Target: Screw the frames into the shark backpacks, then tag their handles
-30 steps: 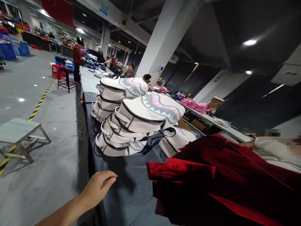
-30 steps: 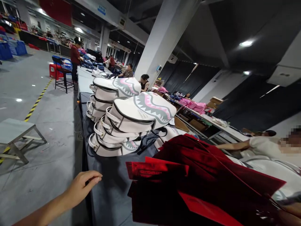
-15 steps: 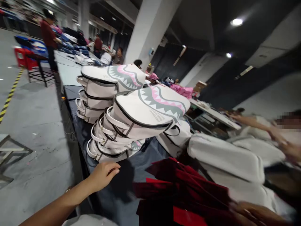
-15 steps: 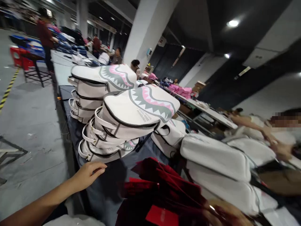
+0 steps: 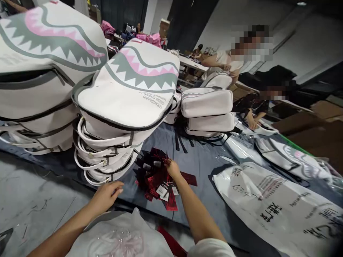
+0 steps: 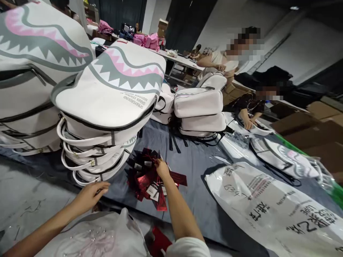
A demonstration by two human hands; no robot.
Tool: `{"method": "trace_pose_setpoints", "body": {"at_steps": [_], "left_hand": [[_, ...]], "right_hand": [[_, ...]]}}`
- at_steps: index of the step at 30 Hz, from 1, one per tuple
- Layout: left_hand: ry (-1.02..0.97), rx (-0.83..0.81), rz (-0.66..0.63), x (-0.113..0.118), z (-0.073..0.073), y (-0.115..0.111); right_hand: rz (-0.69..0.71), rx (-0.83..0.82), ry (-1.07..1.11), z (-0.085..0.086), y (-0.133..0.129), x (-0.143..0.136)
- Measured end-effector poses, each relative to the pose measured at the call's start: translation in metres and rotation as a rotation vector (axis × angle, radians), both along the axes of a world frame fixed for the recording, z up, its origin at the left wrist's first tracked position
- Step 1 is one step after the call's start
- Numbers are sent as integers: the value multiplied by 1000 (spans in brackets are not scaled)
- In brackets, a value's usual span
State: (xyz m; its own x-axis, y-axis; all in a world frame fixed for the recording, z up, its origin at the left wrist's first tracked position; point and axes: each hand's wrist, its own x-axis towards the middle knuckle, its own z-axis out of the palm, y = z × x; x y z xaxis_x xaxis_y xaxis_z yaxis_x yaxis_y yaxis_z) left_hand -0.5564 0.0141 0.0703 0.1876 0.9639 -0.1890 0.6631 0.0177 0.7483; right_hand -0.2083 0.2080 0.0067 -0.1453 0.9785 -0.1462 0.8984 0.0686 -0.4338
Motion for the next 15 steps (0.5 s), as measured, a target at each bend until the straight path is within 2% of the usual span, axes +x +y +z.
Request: {"method": "trace_pose_setpoints", "body": {"at_steps": [4,8,11,15], "left_hand": [[8,36,-81,38,0,44],[74,106,-160,93,-19,106],[141,165,-190,127,-43,155],[229,203,-198,150,-70,208]], "right_hand": [[-35,0,92,-25,8,9],[-124,64,206,-41,9,22],[-216,126,242,-53,-10,31],[-255,159,237,-68,-57,35]]}}
